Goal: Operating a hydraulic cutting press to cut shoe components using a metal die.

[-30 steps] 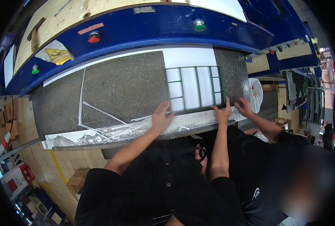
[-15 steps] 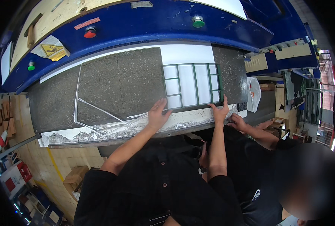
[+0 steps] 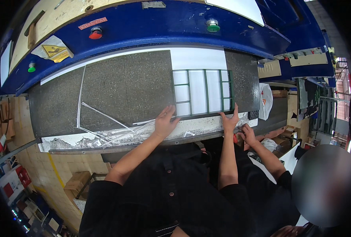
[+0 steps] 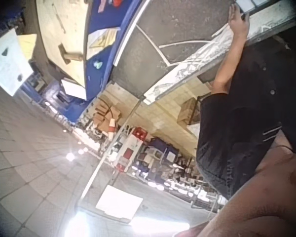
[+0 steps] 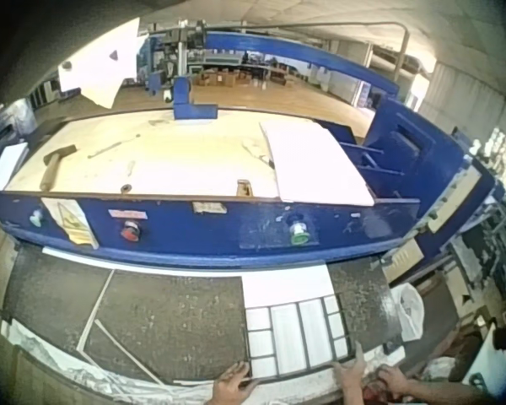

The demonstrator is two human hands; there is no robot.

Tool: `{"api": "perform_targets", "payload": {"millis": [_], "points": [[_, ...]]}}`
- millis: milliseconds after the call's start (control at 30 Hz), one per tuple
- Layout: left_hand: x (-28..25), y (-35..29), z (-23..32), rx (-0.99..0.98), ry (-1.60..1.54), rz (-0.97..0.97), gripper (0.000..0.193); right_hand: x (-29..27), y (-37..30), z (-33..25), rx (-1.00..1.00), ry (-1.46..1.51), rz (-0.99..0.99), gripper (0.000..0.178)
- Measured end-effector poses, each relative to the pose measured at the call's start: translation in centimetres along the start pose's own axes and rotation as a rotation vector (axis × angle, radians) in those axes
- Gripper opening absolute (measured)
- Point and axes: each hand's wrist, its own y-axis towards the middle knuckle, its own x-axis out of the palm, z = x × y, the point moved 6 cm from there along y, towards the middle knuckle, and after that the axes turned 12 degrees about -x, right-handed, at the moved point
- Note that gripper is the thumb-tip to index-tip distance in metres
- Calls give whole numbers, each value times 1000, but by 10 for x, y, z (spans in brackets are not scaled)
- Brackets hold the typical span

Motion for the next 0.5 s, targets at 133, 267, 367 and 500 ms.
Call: {"api": "perform_targets", "payload": {"millis": [133,267,367,500], "points": [[0,6,-11,-41,-31,-33,55,5,3,-5,-4,17,-23,87],[6,18,-3,-197,-88,-125,57,-5,18,-6,-133,49,7,77],[1,25,22,62,67,-94,48,-8,30,-6,-186,33,-116,51],[12,21,36,185,216,-217,33,-20,21,15,-159,-2,-118,33]]}}
